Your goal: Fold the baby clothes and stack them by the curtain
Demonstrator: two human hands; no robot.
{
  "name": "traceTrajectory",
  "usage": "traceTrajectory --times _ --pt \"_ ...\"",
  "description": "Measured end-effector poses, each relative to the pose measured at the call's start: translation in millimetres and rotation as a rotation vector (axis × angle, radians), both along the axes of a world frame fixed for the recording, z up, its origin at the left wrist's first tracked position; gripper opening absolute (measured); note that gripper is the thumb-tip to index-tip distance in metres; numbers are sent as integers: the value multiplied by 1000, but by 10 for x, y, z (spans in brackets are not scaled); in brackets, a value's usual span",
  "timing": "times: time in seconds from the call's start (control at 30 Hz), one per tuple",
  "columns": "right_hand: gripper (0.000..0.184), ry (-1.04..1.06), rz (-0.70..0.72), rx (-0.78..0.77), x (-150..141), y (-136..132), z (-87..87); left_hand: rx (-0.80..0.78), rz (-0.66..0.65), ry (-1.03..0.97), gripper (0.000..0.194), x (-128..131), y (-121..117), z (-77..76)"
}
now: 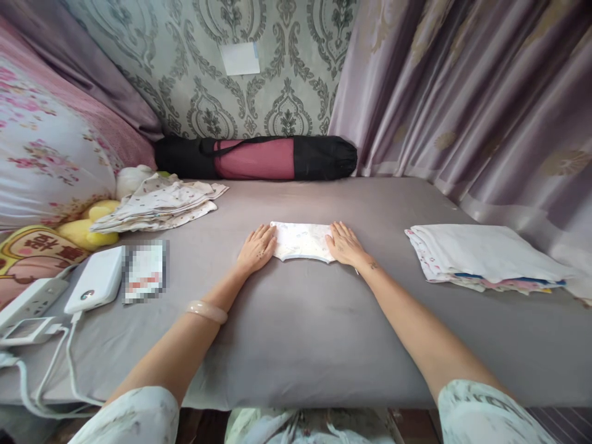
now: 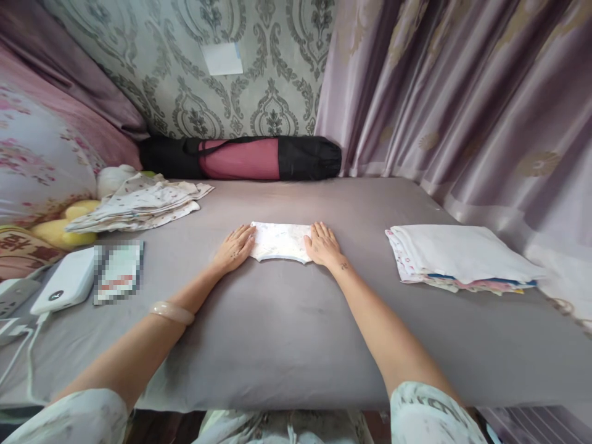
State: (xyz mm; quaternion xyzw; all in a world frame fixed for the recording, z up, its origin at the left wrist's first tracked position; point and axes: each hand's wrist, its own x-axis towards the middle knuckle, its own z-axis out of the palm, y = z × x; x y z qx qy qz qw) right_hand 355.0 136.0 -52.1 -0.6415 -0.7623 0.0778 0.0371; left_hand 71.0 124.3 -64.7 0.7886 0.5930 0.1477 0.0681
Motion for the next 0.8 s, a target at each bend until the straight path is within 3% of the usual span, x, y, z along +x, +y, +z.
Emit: traceTrajectory --times 0.23,0.5,0.8 --pt "65 -5 -1 92 -56 73 79 114 -30 -71 51 -83 70 -97" --pt "66 -44 4 42 -112 110 -90 118 -28 -86 49 -84 76 -102" --pt "65 -54 -3 1 -120 92 -13 140 -29 -103 47 -98 96 -142"
